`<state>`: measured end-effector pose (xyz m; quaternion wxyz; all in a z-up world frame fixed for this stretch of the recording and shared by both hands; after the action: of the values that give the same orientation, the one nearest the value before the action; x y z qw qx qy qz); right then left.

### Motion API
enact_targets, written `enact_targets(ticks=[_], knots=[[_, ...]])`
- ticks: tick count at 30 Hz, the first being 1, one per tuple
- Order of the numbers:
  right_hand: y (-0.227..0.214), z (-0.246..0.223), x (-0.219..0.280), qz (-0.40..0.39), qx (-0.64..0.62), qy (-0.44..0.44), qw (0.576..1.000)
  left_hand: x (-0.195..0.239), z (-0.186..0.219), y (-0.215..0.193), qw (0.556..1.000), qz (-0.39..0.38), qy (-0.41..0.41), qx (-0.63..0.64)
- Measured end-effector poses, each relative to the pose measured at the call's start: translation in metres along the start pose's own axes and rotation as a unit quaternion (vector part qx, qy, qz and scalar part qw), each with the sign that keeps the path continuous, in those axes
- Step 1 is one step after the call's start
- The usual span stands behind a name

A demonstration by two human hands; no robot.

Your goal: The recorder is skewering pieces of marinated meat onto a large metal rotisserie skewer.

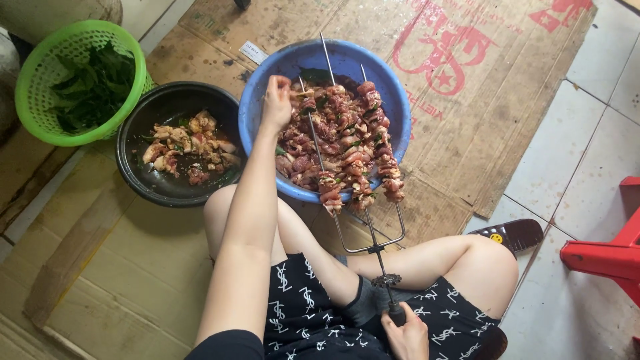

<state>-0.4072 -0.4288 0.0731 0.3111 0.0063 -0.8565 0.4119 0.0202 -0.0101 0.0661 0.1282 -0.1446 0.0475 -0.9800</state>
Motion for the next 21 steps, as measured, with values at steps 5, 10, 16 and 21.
enact_targets(ticks=[5,10,16,21], knots=[[-0.005,-0.009,0.003,-0.013,-0.004,-0.011,1.0,-0.021,-0.078,0.021,0.895,-0.018,0.011,-0.446],[-0.007,-0.009,0.004,-0.009,0.0,-0.026,1.0,0.002,-0.069,0.048,0.871,-0.135,0.055,-0.469],[-0.009,-0.013,0.005,-0.024,-0.001,-0.001,1.0,-0.05,-0.123,0.033,0.924,-0.097,0.052,-0.366],[-0.003,-0.003,0.001,-0.019,0.0,-0.015,1.0,-0.097,-0.145,-0.004,0.99,-0.094,0.096,0.029]])
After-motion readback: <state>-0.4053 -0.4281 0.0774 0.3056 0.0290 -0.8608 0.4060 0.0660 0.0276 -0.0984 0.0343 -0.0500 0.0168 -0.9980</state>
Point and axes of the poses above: each hand's wrist, its own x-axis away from the middle knuckle, its own y-axis out of the palm, z = x × y, the point moved 3 cm from there along -x, towards the middle knuckle, and after that the axes turned 8 degrees about -y, right-handed, at the moved point
